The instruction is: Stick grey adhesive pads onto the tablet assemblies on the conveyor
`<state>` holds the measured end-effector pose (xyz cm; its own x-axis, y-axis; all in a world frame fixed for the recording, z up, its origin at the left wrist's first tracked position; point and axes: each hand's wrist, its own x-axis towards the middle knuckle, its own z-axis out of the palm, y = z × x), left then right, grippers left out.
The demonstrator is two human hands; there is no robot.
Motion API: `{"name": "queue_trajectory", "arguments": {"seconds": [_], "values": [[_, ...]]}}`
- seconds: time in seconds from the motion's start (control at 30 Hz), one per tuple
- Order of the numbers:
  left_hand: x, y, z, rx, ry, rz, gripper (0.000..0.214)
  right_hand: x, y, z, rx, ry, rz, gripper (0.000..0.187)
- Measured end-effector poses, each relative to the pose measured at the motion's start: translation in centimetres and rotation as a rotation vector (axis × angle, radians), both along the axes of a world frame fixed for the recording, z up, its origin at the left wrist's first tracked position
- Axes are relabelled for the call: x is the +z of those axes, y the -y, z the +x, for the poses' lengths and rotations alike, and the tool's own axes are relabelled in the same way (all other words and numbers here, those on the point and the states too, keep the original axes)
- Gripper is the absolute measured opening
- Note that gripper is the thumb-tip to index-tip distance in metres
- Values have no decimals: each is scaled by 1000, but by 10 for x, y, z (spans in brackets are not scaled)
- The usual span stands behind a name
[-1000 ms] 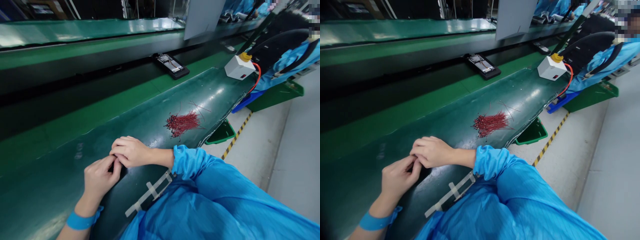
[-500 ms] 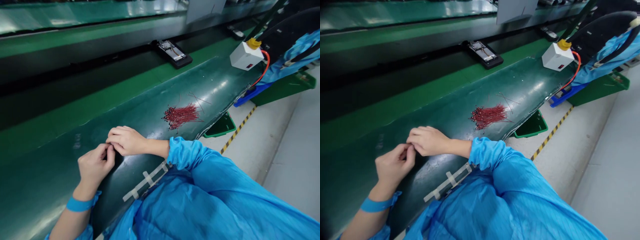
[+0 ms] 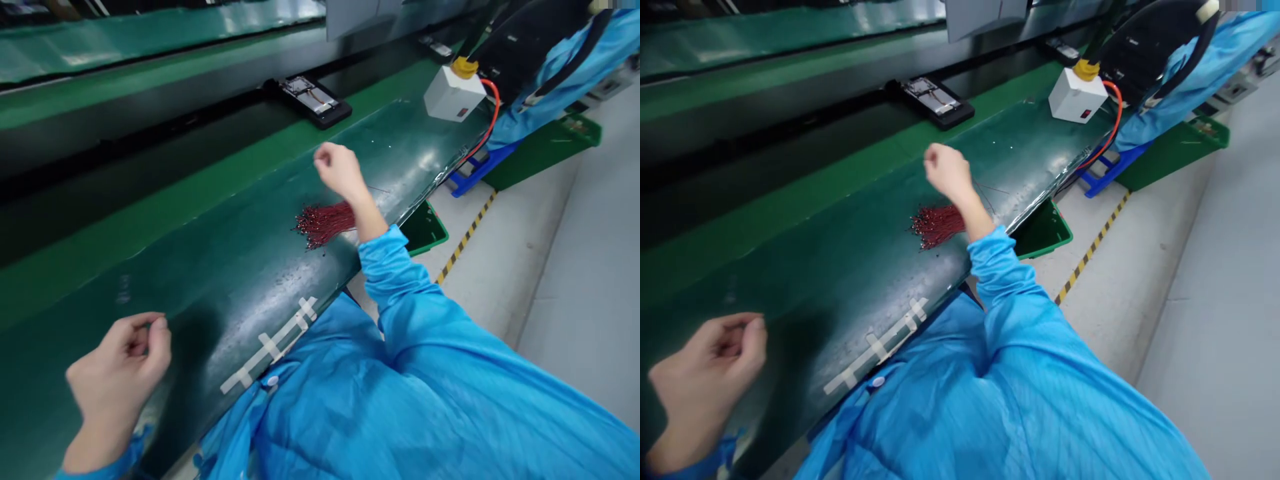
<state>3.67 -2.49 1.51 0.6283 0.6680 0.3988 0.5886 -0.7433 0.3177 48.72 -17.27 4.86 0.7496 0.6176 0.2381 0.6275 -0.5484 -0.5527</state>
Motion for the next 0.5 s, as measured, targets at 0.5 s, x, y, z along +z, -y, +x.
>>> {"name": "queue_trajectory", "arguments": {"seconds": [0.5], "values": [[4, 21, 32, -92, -120, 52, 36, -43, 69, 15, 187, 88, -288, 24]]}}
